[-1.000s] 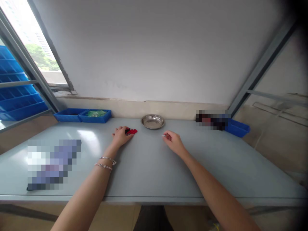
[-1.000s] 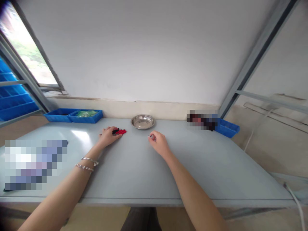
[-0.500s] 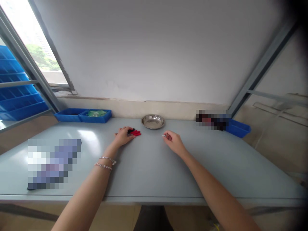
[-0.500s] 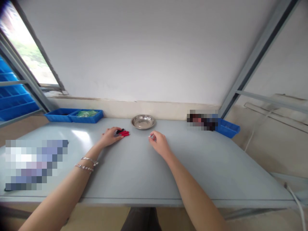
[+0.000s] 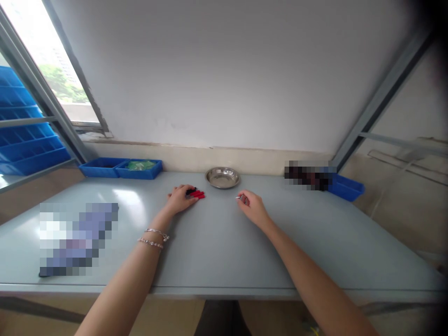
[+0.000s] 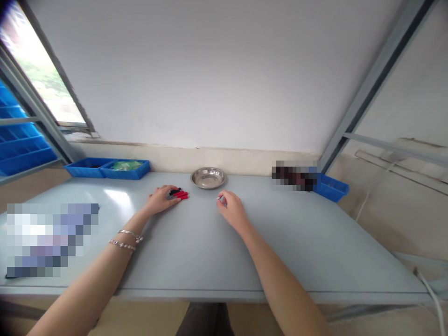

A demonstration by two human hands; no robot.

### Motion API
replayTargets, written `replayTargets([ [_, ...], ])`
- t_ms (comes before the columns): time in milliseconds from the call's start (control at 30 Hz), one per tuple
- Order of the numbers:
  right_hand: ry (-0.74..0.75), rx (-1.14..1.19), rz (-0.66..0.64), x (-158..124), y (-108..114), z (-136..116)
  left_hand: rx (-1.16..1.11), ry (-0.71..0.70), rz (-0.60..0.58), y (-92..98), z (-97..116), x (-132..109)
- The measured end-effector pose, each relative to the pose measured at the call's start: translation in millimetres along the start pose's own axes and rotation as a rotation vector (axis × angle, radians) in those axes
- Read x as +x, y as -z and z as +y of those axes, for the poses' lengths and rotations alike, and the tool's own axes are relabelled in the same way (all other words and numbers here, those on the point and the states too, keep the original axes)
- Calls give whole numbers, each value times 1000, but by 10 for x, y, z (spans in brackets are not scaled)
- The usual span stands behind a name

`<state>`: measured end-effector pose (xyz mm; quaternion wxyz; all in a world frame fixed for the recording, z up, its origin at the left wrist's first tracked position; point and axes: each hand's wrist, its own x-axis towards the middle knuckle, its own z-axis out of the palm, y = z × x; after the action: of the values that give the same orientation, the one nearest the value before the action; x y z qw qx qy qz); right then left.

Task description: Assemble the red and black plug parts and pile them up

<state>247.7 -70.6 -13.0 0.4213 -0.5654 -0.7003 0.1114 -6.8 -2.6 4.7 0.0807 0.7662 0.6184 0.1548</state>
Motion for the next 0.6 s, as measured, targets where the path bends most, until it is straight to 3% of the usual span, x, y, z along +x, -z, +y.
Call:
replayTargets([
  [333, -20, -8, -10, 5, 1, -10, -34, -34, 66, 2, 47, -29],
  [600, -19, -66, 81, 56, 42, 74, -33, -21, 105, -5, 84, -52],
])
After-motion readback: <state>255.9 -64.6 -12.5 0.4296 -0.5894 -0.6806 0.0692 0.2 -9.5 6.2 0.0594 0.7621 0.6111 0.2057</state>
